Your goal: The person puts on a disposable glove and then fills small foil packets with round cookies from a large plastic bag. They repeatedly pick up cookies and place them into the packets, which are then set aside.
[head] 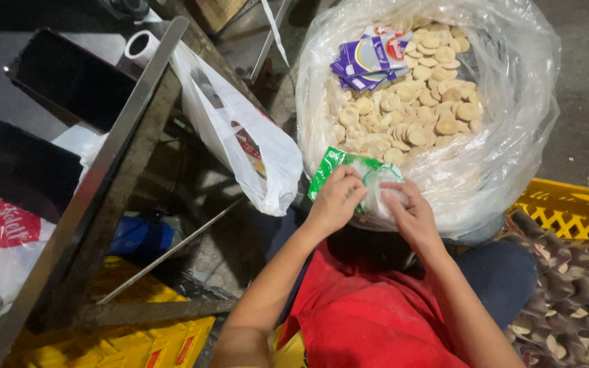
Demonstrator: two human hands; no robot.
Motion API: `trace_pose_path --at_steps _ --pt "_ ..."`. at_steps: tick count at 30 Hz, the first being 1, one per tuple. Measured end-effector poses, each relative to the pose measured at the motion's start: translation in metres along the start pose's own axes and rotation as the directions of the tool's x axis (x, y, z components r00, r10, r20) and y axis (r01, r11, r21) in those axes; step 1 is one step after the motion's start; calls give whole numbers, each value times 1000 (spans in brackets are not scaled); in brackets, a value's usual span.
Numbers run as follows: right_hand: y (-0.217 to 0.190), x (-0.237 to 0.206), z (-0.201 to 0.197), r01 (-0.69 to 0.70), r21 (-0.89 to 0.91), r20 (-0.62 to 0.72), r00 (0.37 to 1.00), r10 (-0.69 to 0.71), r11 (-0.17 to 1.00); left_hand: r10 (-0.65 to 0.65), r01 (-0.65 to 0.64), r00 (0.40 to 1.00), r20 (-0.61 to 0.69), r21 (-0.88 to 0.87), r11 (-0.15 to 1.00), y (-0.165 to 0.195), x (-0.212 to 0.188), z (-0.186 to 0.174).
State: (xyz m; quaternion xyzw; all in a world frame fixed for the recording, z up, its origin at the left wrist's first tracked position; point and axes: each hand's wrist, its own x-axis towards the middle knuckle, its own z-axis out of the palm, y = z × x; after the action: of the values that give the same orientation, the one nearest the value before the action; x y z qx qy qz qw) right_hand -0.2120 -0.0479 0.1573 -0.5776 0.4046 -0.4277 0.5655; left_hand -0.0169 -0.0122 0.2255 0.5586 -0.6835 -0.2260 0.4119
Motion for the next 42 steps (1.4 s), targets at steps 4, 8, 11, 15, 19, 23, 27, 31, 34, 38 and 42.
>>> trace_pose_path --at_steps 4,8,11,15,19,23,27,31,34,38,42 --pt "10 -2 0 304 -290 27 951 -309 908 7 -4 999 46 -64 998 -10 0 7" --pt "30 -2 -1 11 -123 -76 997 -20 992 -316 345 937 150 -546 764 -36 4 19" --pt "33 -3 -1 87 -72 -81 992 -93 994 -402 424 883 242 -778 464 -59 6 20" --pt "13 -3 3 174 -58 -185 966 -181 983 -391 383 903 175 -738 555 -72 2 32" --pt "-13 2 8 423 -551 -95 825 -557 719 -357 389 915 189 -651 652 -66 1 47" --pt "-17 12 8 249 -402 -149 932 -331 881 -88 108 994 66 -422 900 -55 4 48" --pt "-4 12 3 314 -298 -35 940 -340 901 -143 153 988 54 -390 908 -40 11 46" --pt "9 11 3 385 -200 -29 917 -398 901 -130 163 986 104 -463 871 -23 13 47" --pt "13 16 2 41 253 -116 993 -12 967 66 -66 997 -34 14 998 -16 10 47" --pt "17 17 -6 -255 688 18 942 335 679 18 7 997 -77 311 950 -24 12 50" --pt "18 8 -14 7 522 -127 989 70 853 38 34 985 -168 406 913 -47 21 53"
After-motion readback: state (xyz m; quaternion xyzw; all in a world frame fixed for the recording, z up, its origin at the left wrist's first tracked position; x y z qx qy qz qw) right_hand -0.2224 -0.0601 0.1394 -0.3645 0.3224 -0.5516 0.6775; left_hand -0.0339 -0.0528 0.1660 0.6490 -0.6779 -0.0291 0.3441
